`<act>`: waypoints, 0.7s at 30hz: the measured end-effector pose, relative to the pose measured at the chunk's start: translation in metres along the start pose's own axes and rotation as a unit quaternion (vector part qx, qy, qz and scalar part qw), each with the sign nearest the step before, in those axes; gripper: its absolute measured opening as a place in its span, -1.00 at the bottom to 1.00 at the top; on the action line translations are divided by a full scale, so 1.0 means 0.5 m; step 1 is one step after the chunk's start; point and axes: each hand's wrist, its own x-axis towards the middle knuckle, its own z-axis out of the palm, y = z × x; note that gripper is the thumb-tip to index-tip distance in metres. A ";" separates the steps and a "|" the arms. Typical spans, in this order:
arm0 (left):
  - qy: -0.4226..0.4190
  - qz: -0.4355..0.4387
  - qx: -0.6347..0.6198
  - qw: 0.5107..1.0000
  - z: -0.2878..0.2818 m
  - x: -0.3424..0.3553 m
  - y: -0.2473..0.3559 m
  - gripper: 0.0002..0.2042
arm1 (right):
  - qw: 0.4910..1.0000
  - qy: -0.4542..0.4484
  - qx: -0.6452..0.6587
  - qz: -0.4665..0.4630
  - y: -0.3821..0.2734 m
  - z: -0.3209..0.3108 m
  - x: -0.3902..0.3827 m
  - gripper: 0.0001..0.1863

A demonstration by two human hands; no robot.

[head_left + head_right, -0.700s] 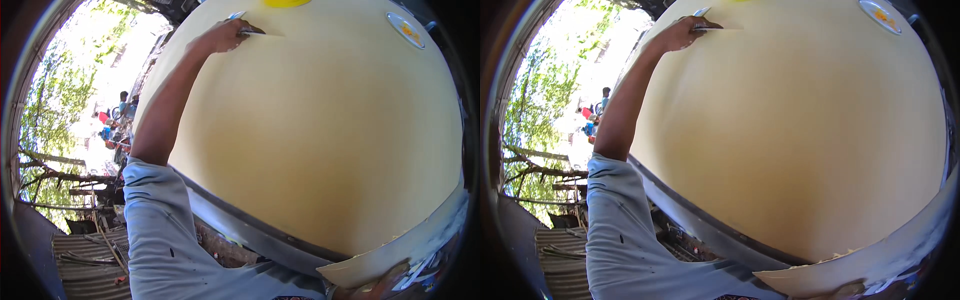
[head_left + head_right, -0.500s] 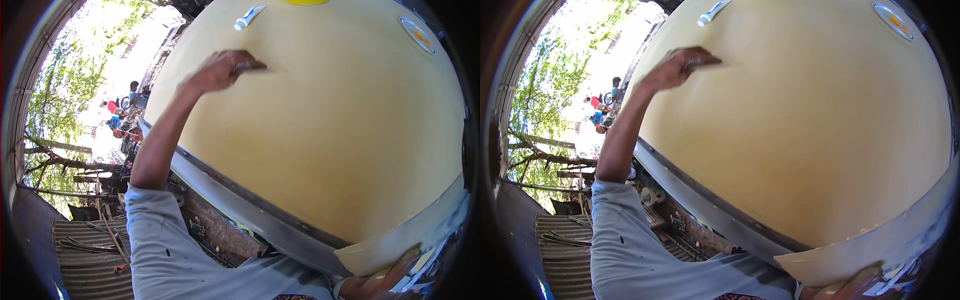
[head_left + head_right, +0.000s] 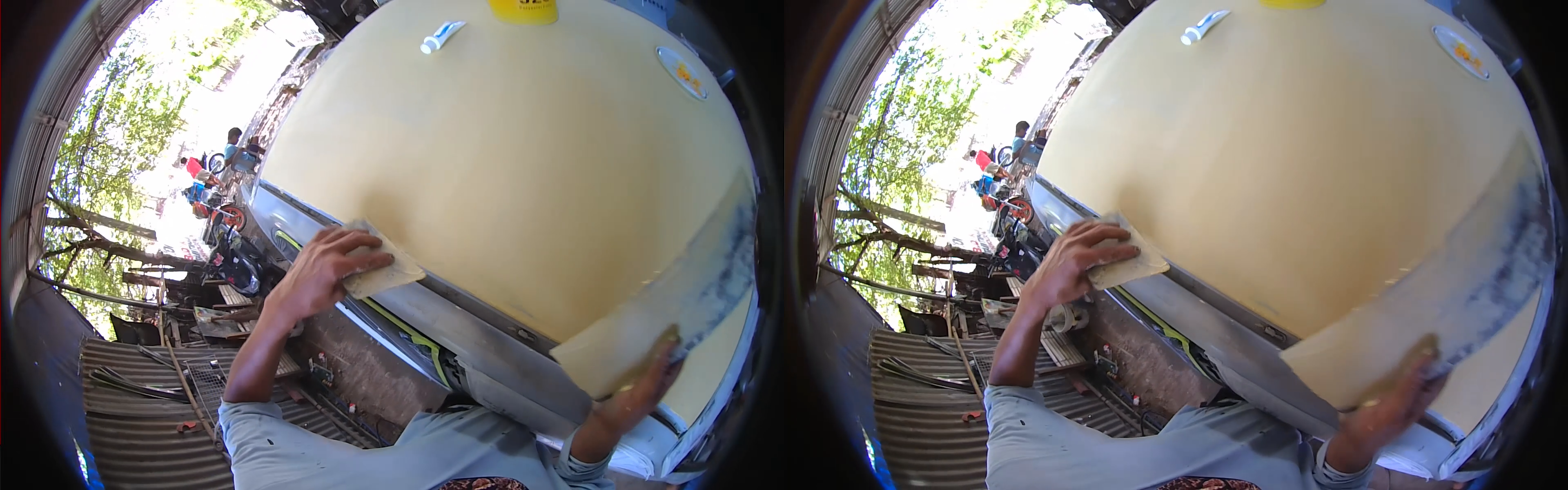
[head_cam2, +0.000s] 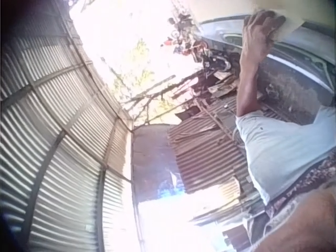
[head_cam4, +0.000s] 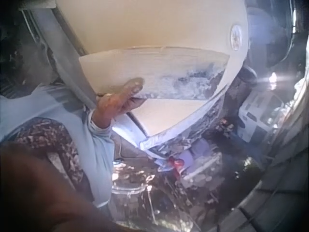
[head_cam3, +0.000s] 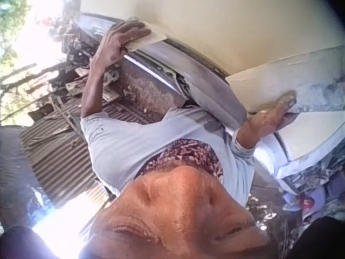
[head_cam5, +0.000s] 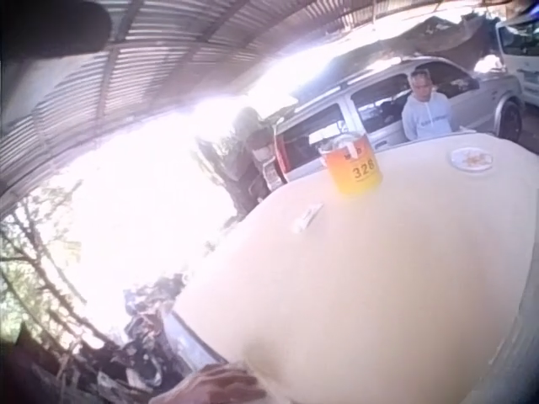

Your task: Apply and smooth body filler on a car roof using spatulas.

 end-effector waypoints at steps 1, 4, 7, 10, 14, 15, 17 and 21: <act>0.001 -0.008 -0.044 0.999 -0.009 -0.012 0.022 -0.42 | 0.972 -0.092 -0.118 -0.180 -0.048 0.009 -0.001 -0.51; 0.248 -0.026 -0.358 0.900 0.022 -0.064 0.124 -0.59 | 0.892 -0.219 0.353 0.181 -0.142 0.077 -0.054 -0.39; 0.213 0.009 -0.254 0.943 0.098 -0.136 0.206 -0.49 | 0.839 -0.237 0.463 0.157 -0.287 0.137 -0.030 -0.52; 0.058 -0.037 -0.341 0.938 0.013 -0.095 0.235 -0.46 | 0.835 -0.169 0.507 0.130 -0.289 0.152 0.000 -0.60; -0.062 -0.039 -0.315 0.946 -0.033 -0.095 0.223 -0.37 | 0.798 -0.106 0.558 0.201 -0.296 0.120 0.023 -0.66; -0.060 -0.037 -0.314 0.947 -0.034 -0.094 0.224 -0.37 | 0.777 -0.099 0.579 0.226 -0.297 0.115 0.025 -0.67; 0.147 -0.015 -0.083 0.986 -0.049 -0.072 0.235 -0.38 | 0.815 -0.175 0.527 0.168 -0.282 0.108 0.016 -0.67; 0.101 0.117 0.163 0.974 -0.010 -0.013 0.265 -0.45 | 0.867 -0.255 0.409 0.124 -0.251 0.112 0.003 -0.67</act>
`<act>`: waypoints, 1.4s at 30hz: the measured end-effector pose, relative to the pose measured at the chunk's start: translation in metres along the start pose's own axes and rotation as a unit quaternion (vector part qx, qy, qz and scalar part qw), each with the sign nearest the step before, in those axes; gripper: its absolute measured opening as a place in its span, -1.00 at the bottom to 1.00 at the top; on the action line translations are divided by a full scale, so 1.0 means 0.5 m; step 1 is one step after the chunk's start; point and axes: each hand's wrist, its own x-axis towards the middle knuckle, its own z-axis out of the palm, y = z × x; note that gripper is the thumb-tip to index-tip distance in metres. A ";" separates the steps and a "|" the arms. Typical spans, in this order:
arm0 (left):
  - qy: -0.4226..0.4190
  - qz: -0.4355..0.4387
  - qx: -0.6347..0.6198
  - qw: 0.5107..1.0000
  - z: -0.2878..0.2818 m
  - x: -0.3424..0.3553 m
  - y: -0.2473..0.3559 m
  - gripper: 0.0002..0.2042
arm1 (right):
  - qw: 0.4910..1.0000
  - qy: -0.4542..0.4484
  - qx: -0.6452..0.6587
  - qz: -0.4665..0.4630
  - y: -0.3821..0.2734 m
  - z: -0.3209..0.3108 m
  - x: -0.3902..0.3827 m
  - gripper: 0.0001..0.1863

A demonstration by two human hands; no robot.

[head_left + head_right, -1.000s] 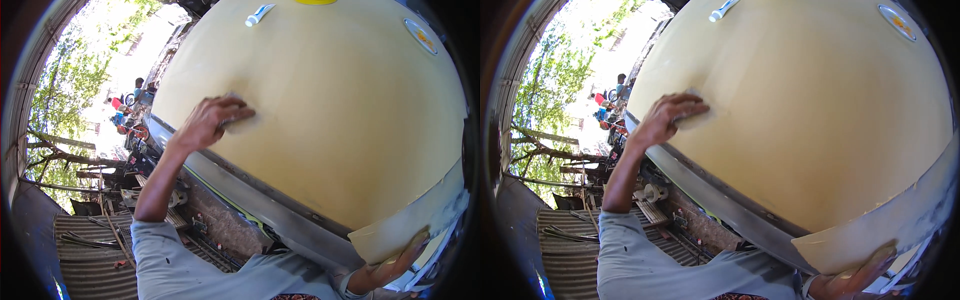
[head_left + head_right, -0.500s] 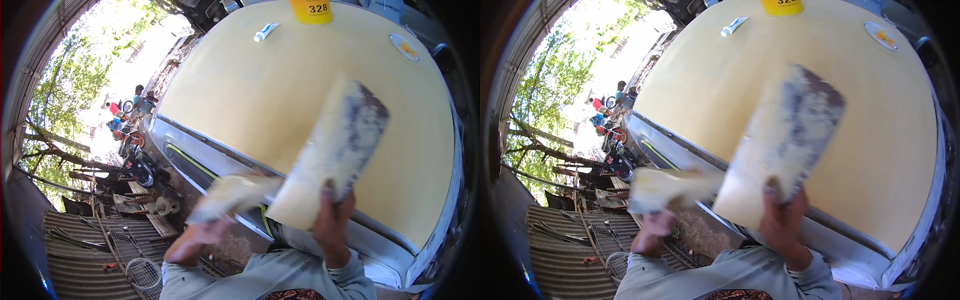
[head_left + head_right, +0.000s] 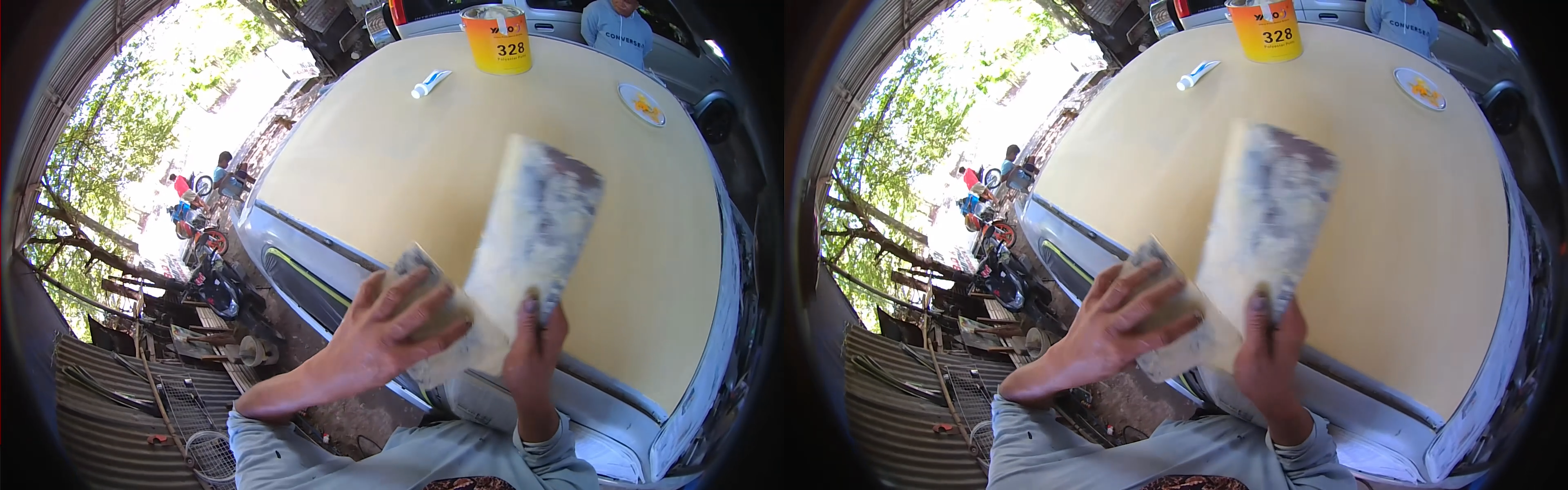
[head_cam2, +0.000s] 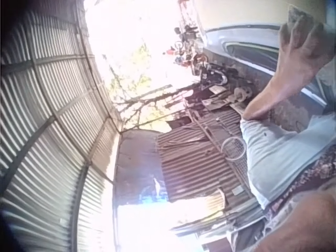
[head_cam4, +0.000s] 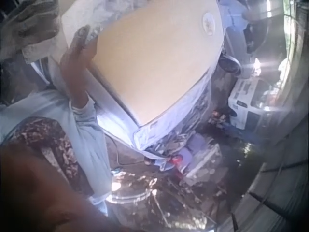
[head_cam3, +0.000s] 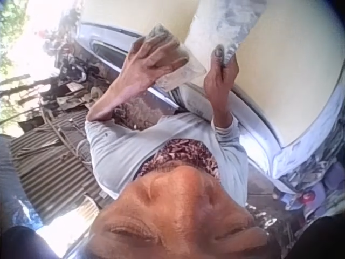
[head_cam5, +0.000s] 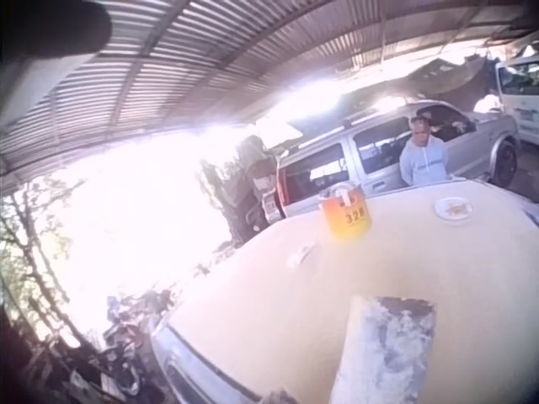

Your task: Apply and smooth body filler on a car roof using spatulas.

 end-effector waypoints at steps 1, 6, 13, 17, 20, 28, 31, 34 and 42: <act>-0.032 0.013 -0.020 0.999 0.001 0.004 -0.002 -0.45 | 0.992 0.106 -0.053 -0.035 0.022 -0.011 -0.003 -0.66; -0.018 0.071 -0.213 0.974 0.101 0.117 -0.207 -0.52 | 0.881 0.262 -0.336 -0.203 0.074 -0.157 -0.056 -0.55; 0.009 -0.150 -0.178 0.972 0.254 0.468 -0.550 -0.53 | 0.952 0.262 0.113 0.107 0.003 -0.074 -0.022 -0.38; -0.017 -0.165 -0.100 0.981 0.305 0.611 -0.630 -0.53 | 0.956 0.254 0.057 0.135 0.009 -0.095 -0.059 -0.38; -0.064 -0.178 -0.070 0.979 0.319 0.628 -0.646 -0.53 | 0.946 0.290 0.034 0.139 0.013 -0.100 -0.052 -0.35; -0.058 -0.092 -0.153 0.982 0.268 0.341 -0.568 -0.41 | 0.937 0.318 -0.013 0.147 0.021 -0.102 -0.033 -0.26; -0.026 -0.067 -0.127 0.989 0.239 0.191 -0.497 -0.40 | 0.932 0.334 -0.031 0.140 0.028 -0.102 -0.029 -0.23; -0.040 -0.102 -0.109 0.988 0.208 0.066 -0.423 -0.34 | 0.937 0.329 -0.022 0.111 0.041 -0.108 -0.032 -0.23; -0.097 -0.102 -0.121 0.983 0.118 -0.006 -0.385 -0.35 | 0.954 0.277 0.080 0.088 0.016 -0.095 -0.035 -0.29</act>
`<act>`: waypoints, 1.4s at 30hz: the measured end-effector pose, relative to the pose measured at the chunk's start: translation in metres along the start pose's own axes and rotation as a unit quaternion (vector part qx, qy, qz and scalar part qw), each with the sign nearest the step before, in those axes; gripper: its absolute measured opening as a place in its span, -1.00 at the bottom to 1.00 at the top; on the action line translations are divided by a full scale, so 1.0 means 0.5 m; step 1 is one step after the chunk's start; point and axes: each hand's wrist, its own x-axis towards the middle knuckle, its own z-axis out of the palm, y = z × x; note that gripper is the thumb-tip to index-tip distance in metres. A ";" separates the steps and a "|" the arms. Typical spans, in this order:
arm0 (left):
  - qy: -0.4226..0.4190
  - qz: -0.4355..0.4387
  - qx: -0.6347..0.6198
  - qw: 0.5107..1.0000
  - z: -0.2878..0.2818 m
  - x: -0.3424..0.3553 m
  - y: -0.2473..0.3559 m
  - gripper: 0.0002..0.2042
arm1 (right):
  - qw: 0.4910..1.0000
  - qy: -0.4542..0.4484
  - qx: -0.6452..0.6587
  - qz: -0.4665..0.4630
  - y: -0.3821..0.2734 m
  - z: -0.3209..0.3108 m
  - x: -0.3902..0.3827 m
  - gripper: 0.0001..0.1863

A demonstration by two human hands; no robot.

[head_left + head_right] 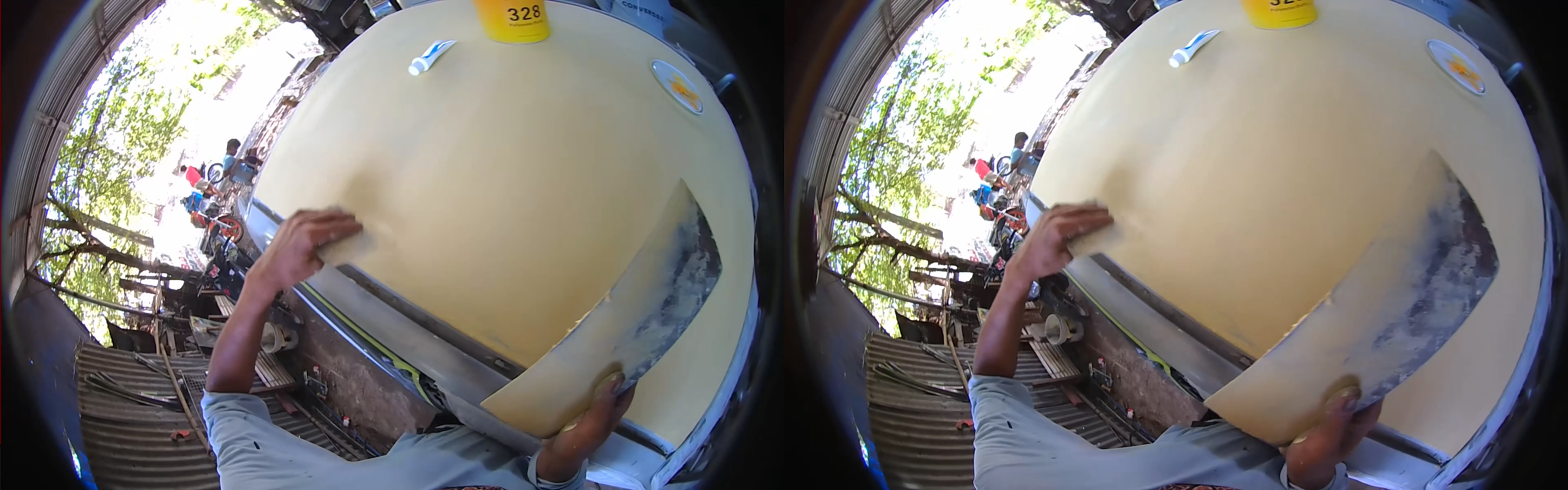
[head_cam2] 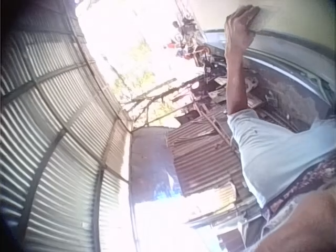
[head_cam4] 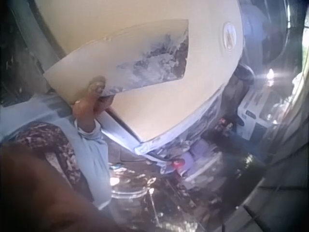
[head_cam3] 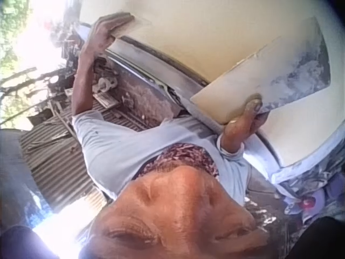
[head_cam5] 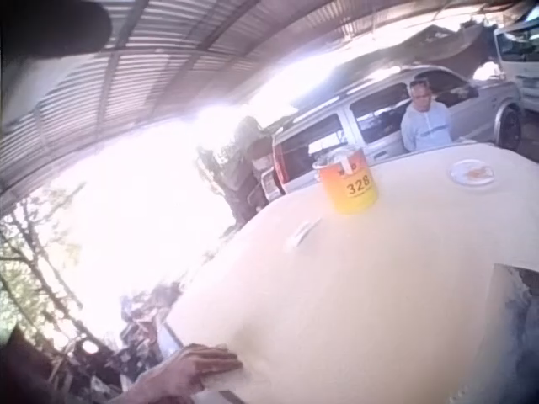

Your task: Apply and smooth body filler on a car roof using spatulas.

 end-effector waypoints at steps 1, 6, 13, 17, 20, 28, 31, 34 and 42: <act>0.027 0.005 -0.017 0.999 -0.013 0.043 0.002 -0.35 | 0.999 -0.018 -0.022 0.016 -0.004 0.004 -0.003 -0.30; 0.139 0.097 -0.026 0.985 -0.016 0.389 -0.053 -0.42 | 0.996 -0.046 -0.068 0.019 -0.007 0.000 -0.004 -0.27; 0.063 -0.039 0.040 0.996 0.009 0.713 -0.123 -0.52 | 0.995 -0.072 -0.056 0.034 0.026 -0.063 -0.031 -0.51; 0.017 -0.034 0.046 0.998 -0.007 0.710 -0.111 -0.56 | 0.964 -0.127 -0.205 -0.110 -0.005 -0.034 -0.014 -0.65; -0.015 -0.027 -0.016 0.999 -0.045 0.720 -0.081 -0.61 | 0.977 -0.036 -0.157 0.142 0.133 -0.237 -0.091 -0.67; -0.008 -0.052 -0.003 0.999 -0.010 0.727 -0.132 -0.66 | 0.982 -0.005 -0.155 0.105 0.149 -0.240 -0.045 -0.58; -0.040 -0.037 -0.009 0.998 -0.012 0.666 -0.120 -0.67 | 0.984 0.008 -0.157 0.089 0.139 -0.228 -0.030 -0.54; -0.038 0.011 -0.008 0.999 0.005 0.575 -0.122 -0.63 | 0.985 0.017 -0.158 0.070 0.136 -0.209 -0.017 -0.50; -0.028 0.056 -0.021 0.998 0.005 0.266 -0.006 -0.31 | 0.987 0.037 -0.153 0.017 0.097 -0.144 0.010 -0.39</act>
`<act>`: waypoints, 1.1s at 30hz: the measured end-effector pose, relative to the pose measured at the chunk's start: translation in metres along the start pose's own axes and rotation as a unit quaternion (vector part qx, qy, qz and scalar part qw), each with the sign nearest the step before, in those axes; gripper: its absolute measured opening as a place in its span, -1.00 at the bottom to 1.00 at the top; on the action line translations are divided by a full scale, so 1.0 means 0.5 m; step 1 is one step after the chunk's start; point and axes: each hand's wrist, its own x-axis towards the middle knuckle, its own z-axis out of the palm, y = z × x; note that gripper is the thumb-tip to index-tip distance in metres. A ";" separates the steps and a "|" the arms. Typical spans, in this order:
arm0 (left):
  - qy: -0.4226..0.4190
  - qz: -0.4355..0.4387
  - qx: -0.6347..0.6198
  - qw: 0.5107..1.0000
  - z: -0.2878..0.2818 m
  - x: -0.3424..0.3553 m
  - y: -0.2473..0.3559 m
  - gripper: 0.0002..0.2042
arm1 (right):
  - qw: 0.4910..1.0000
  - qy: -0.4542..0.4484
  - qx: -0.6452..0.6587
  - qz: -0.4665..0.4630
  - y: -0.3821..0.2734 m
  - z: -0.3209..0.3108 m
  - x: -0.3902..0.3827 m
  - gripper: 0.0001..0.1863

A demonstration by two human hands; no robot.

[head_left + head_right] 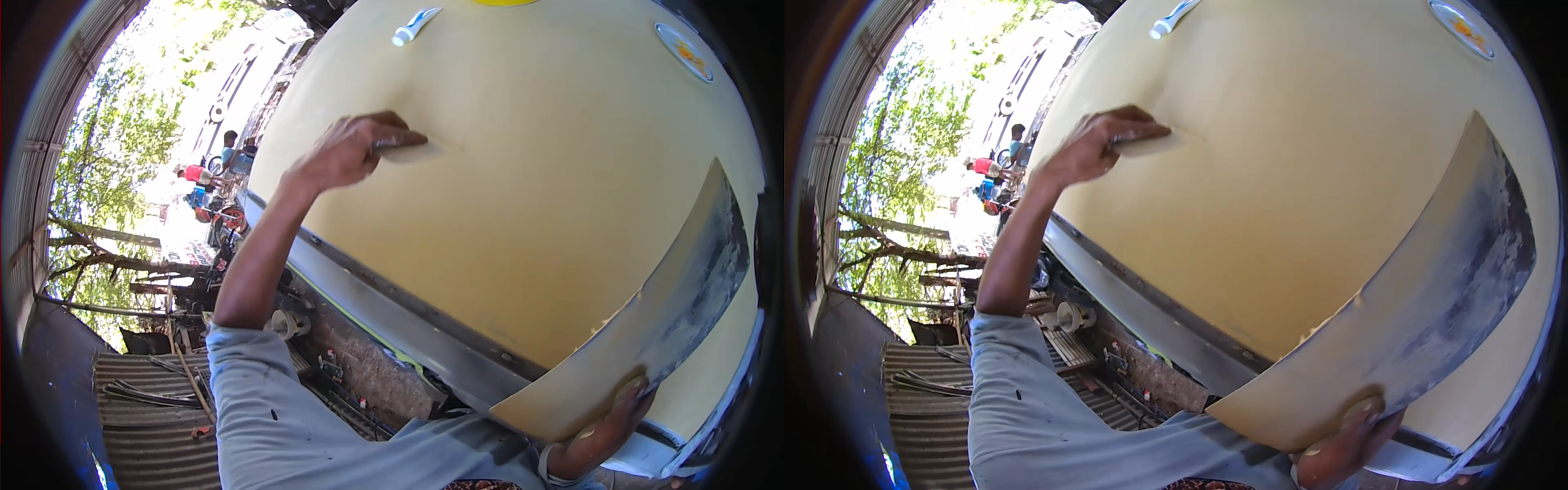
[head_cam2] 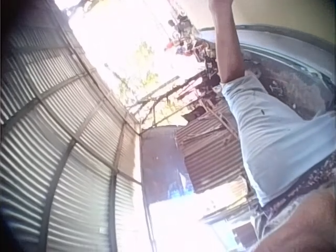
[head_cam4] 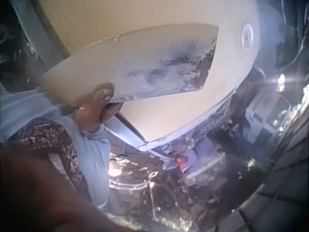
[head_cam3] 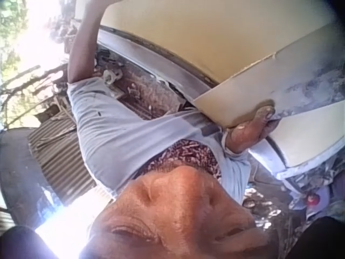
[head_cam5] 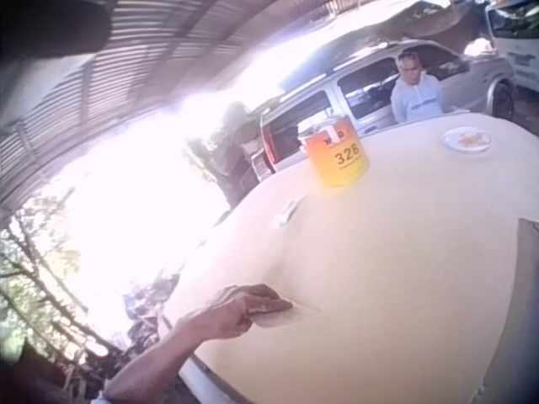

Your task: Apply and smooth body filler on a car roof using spatulas.

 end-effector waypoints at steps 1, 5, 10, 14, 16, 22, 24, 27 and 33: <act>-0.001 -0.019 -0.006 1.000 0.010 -0.031 0.012 -0.31 | 1.000 0.006 -0.001 -0.006 -0.004 0.008 0.001 -0.37; 0.009 -0.067 0.016 0.998 0.039 -0.151 0.065 -0.33 | 0.999 0.026 0.005 -0.036 -0.037 0.026 -0.001 -0.32; 0.037 -0.077 0.043 0.995 0.055 -0.281 0.123 -0.38 | 0.944 -0.074 -0.159 -0.280 -0.065 0.048 0.000 -0.19; 0.019 -0.107 -0.018 0.994 0.045 -0.337 0.183 -0.47 | 0.977 -0.106 0.167 -0.078 -0.090 0.127 0.008 -0.39; 0.153 -0.063 -0.273 0.948 0.028 -0.355 0.262 -0.54 | 0.974 -0.168 0.138 -0.056 -0.116 0.153 -0.015 -0.51; 0.137 -0.009 -0.389 0.911 0.127 -0.414 0.439 -0.60 | 0.920 -0.285 0.155 -0.219 -0.153 0.222 -0.100 -0.65; -0.004 -0.033 -0.444 0.895 0.102 -0.401 0.443 -0.56 | 0.922 -0.238 0.162 -0.259 -0.168 0.189 -0.100 -0.63; 0.051 -0.007 -0.182 0.982 0.010 -0.368 0.416 -0.38 | 0.936 -0.197 0.242 -0.162 -0.192 0.121 -0.077 -0.53; 0.203 -0.038 0.037 0.978 -0.039 -0.117 0.152 -0.39 | 0.964 -0.140 0.183 -0.133 -0.157 0.105 0.011 -0.48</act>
